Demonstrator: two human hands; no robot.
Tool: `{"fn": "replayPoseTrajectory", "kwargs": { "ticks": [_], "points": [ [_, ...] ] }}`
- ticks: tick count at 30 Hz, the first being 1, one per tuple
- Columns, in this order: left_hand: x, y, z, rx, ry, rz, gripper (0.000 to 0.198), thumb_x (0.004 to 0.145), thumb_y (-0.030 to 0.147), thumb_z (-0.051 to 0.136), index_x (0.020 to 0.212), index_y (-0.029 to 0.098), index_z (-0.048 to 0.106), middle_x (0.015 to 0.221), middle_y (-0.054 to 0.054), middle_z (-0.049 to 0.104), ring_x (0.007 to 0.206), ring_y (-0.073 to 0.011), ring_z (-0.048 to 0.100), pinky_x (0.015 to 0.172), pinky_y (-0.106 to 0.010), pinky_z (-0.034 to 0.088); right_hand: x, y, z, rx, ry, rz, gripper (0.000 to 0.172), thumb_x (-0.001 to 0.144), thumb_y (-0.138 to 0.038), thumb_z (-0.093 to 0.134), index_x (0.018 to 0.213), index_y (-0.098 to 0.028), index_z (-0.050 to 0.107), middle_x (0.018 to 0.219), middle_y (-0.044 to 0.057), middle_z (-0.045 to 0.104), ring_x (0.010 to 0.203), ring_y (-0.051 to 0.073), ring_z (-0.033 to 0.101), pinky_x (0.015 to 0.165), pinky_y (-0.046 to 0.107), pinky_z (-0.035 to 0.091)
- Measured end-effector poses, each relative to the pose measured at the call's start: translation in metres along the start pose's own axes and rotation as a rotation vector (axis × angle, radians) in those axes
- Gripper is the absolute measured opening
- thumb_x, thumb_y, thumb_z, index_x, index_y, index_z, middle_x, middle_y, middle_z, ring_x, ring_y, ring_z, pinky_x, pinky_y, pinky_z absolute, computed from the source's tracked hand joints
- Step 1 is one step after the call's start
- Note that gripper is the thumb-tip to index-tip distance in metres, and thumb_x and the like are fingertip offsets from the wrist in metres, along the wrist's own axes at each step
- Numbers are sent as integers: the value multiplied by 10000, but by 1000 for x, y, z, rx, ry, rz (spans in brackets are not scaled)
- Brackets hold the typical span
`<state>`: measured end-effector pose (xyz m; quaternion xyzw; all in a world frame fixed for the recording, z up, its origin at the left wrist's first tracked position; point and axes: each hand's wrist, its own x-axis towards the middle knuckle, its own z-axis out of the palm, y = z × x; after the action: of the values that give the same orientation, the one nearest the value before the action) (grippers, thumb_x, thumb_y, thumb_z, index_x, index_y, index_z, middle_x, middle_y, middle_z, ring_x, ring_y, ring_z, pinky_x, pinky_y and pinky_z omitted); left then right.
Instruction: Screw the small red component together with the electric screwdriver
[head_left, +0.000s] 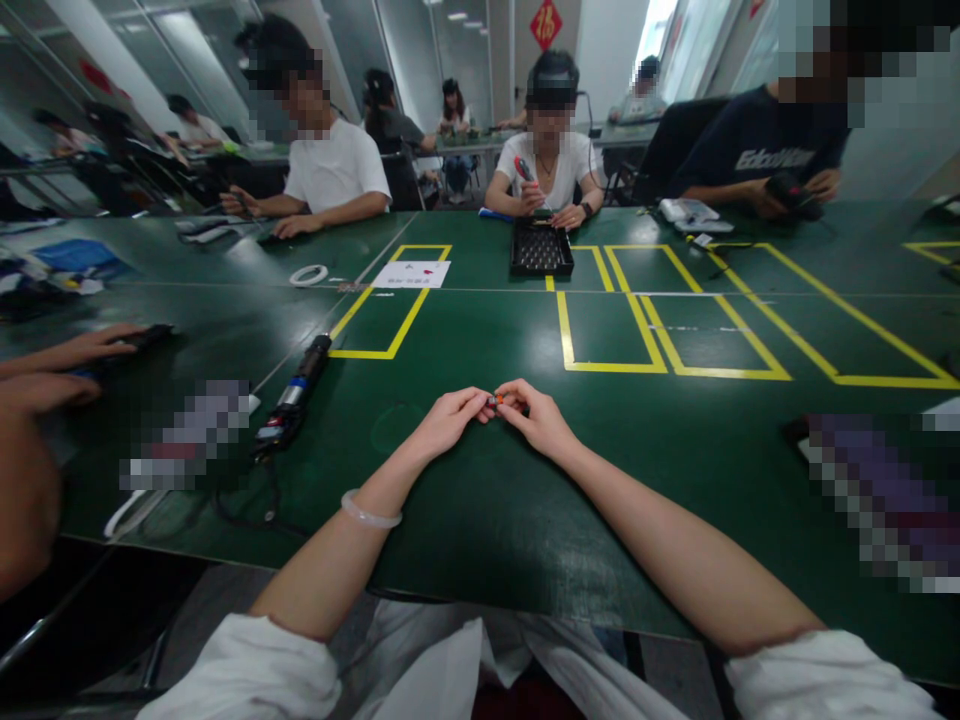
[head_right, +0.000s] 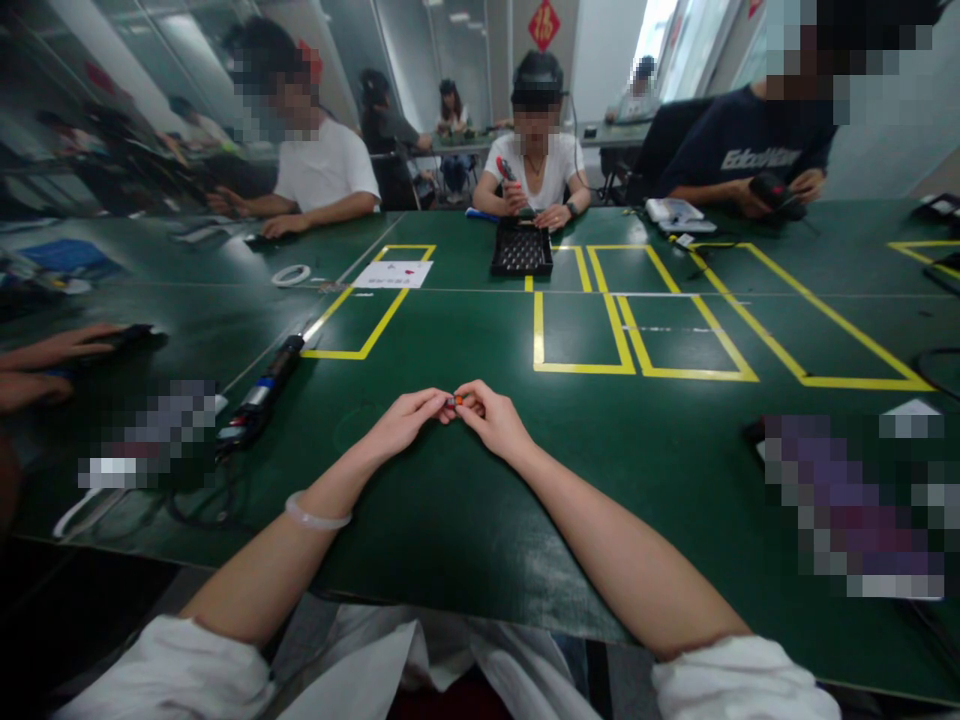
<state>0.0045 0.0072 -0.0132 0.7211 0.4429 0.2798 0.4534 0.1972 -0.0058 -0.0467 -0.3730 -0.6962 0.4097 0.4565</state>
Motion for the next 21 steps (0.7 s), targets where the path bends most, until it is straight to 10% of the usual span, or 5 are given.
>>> {"fn": "replayPoseTrajectory", "kwargs": {
  "ticks": [21],
  "points": [
    [-4, 10, 1, -28, 44, 45, 270, 852, 389, 582, 982, 155, 608, 922, -50, 660, 839, -158, 619, 807, -301, 484, -1, -4, 0, -78, -18, -23, 216, 870, -274, 580, 1068, -206, 530, 865, 6, 628, 728, 125, 584, 700, 264, 475]
  ]
}}
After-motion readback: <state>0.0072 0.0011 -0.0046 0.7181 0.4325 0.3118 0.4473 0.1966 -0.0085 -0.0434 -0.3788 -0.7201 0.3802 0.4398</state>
